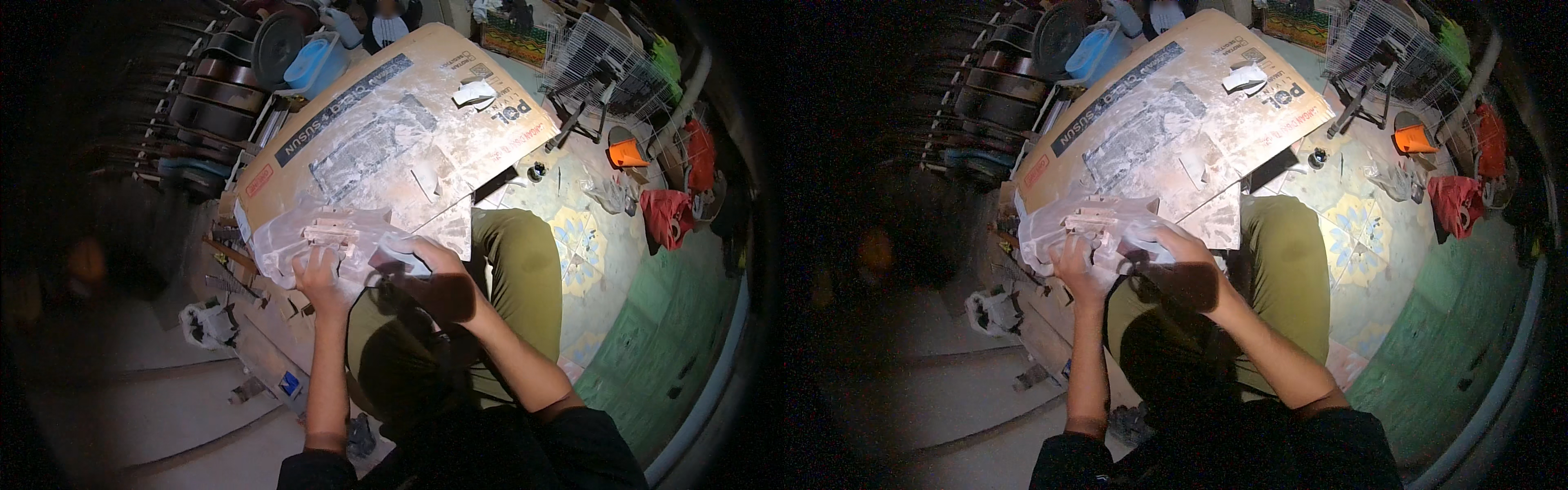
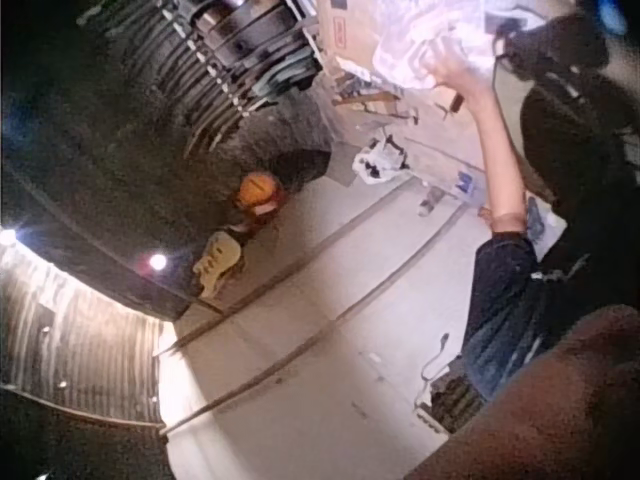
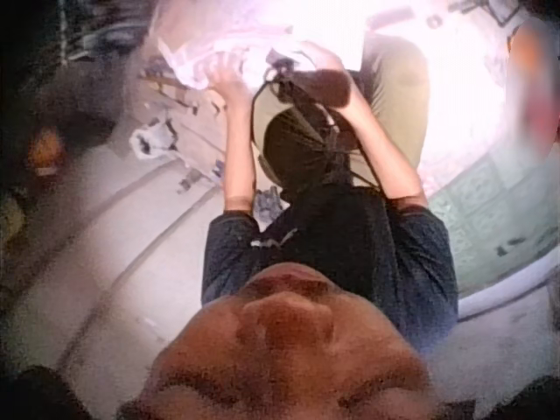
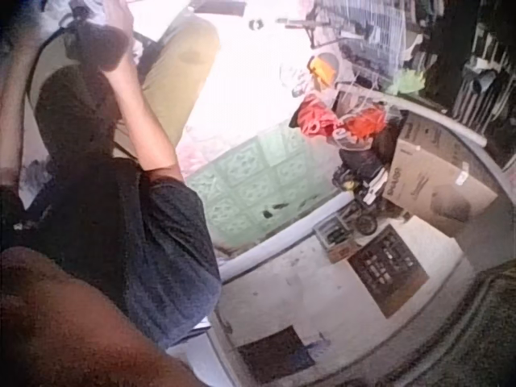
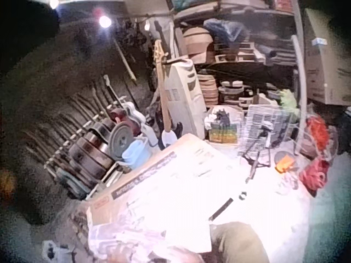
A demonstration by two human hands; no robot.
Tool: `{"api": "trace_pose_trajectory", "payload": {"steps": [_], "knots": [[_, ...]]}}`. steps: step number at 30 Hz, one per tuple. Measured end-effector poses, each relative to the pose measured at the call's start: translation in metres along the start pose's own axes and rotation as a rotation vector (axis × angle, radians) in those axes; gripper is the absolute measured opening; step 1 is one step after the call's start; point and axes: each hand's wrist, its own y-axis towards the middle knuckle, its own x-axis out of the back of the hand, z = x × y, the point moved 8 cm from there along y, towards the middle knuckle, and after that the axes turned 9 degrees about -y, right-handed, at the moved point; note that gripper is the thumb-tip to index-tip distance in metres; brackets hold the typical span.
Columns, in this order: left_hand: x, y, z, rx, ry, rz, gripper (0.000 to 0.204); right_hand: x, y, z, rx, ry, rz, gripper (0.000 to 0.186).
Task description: The person sands the surfaces and edges of a wooden guitar body by hand with a sanding block and sandpaper while sitting on the floor.
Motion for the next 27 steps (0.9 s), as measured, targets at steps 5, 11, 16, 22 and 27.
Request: {"api": "trace_pose_trajectory", "payload": {"steps": [5, 11, 16, 22, 27], "knots": [[0.004, 0.005, -0.005, 0.01, -0.003, 0.036, 0.027, 0.002, 0.031, 0.025, 0.184, -0.407, 0.184, 0.054], [0.0, -0.002, 0.0, 0.016, 0.002, -0.022, 0.02, -0.011, 0.031, 0.039, 0.223, -0.687, 0.21, 0.053], [-0.007, -0.012, 0.013, -0.006, 0.079, -0.011, 0.022, 0.001, 0.018, 0.036, 0.143, -0.44, 0.21, 0.051], [-0.008, 0.008, -0.006, 0.03, -0.034, 0.052, 0.022, 0.001, 0.01, 0.023, 0.176, -0.667, 0.002, 0.044], [0.003, 0.016, -0.009, -0.04, 0.051, -0.015, 0.02, 0.043, -0.01, -0.016, -0.039, -0.199, -0.288, 0.046]]}}
